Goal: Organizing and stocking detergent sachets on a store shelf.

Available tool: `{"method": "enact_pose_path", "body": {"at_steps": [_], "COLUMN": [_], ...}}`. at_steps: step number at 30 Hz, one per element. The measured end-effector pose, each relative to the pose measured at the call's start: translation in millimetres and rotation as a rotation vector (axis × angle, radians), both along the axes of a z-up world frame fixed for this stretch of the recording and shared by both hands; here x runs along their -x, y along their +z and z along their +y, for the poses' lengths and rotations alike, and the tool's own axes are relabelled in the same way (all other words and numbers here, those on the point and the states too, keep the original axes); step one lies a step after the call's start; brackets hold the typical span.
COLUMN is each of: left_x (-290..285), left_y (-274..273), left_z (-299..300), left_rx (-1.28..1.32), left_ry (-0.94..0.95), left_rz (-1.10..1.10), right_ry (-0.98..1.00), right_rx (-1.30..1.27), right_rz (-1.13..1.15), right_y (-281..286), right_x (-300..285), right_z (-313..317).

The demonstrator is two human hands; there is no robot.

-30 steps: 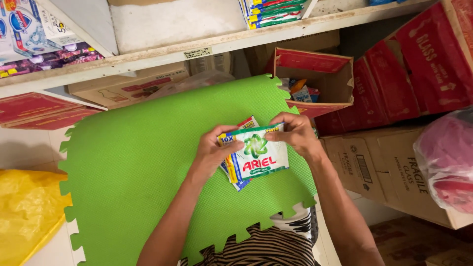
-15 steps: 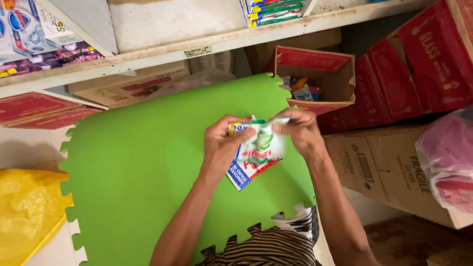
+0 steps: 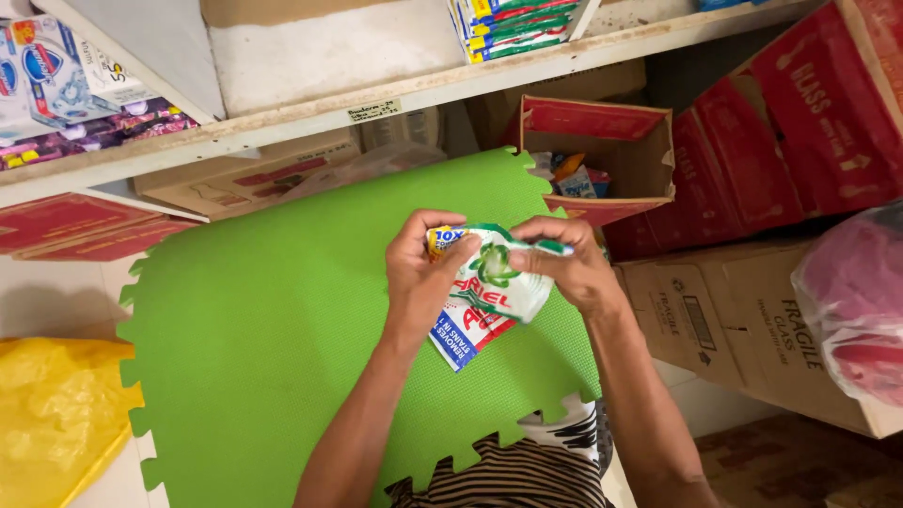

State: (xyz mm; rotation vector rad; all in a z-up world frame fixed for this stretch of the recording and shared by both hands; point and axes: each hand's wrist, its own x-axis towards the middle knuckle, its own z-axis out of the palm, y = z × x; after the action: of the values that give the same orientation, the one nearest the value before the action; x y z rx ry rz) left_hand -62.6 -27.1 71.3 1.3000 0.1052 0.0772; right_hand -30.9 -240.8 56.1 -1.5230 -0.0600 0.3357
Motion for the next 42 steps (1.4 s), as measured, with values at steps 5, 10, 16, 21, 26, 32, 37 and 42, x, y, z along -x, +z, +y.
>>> {"method": "enact_pose_path", "body": {"at_steps": [5,10,16,21,26,32,37,42], "left_x": [-3.6,1.8,5.9,2.7,12.8,8.6,6.7,-0.8], "left_y": [6.0,-34.1,-39.0,-33.1,-14.6,-10.1,-15.7,-14.4], "left_z": [18.8,32.2,24.8,15.3,0.9,0.1,5.2,10.0], "left_rx": [0.105,0.08,-0.016,-0.129,-0.283,-0.329,-0.268,0.068], "left_ry": [-0.109,-0.189,-0.124,-0.074,0.023,0.077,0.048,-0.047], "left_rz": [0.126,0.162,0.094,-0.096,-0.199,-0.112,-0.153,-0.025], "right_ry": [-0.136,-0.179,0.177,0.248,0.173,0.132,0.112,0.135], "right_rx": [-0.081,-0.215,0.263,0.576,0.587,0.531,0.498,0.524], "right_rz": [0.04,0.141,-0.317,-0.565,-0.65,-0.576,-0.592,-0.542], "right_y": [-2.7,-11.8,28.4,67.0,54.5,45.9,58.9,60.1], "right_x": [-1.0,-3.3,-5.4,-7.4,-10.8,-7.9,-14.0,-12.0], "right_z": [-0.5,-4.6,-8.5,12.5,16.7,15.9,16.2,11.2]}}
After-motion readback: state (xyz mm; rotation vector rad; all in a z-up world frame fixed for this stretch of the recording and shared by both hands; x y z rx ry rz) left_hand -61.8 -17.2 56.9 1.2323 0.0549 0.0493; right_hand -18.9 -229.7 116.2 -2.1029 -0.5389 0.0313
